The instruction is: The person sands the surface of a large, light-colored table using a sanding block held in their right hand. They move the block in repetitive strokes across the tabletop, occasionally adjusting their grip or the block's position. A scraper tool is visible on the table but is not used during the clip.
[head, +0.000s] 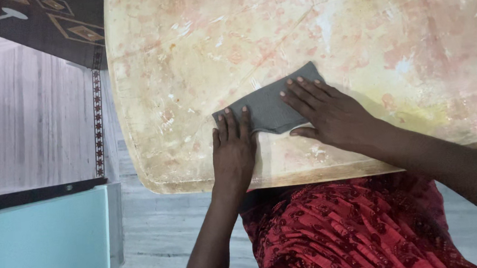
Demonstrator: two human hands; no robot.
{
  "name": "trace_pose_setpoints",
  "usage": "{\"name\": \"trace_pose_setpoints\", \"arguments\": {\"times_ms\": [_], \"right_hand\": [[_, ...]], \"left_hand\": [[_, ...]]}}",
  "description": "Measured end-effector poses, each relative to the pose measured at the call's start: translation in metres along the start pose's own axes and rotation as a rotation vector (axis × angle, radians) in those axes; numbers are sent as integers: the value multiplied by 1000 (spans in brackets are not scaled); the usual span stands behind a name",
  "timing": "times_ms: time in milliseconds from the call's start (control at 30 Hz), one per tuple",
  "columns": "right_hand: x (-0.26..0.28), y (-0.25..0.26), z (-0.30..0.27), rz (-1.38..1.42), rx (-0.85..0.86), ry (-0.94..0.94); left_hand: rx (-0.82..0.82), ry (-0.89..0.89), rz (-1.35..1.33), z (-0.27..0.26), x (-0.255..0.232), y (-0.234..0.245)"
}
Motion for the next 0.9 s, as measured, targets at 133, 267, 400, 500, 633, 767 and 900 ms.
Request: {"name": "trace_pose_setpoints", "arguments": {"times_ms": [133,267,400,500,633,767,900], "right_hand": [[-19,8,-13,-162,141,55],[-27,22,-13,28,72,45],[-34,31,-8,53,72,-23],[-50,42,-12,407,165,-453],[-67,49,-19,981,80,-758],[-89,28,-31,1467,-22,-1168],[-91,18,-38,1612,-49,-1388]], "left_hand": [[-6,-48,-29,-2,4,18],[-80,14,-225,16,11,51],[-23,357,-756,30,23,69],[-97,463,-1130,38,29,74],[-115,590,-1343,40,39,65],[12,737,-1321,47,32,33],[2,747,-1254,54,17,15]]}}
Point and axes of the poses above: each hand's wrist, its own z-axis towards the middle knuckle, its own y-axis out of the back of the hand, x = y × z, the point moved 6 cm from there along z, towards the middle knuckle, and after that the axes turned 15 degrees about -x, right-handed, at the moved point
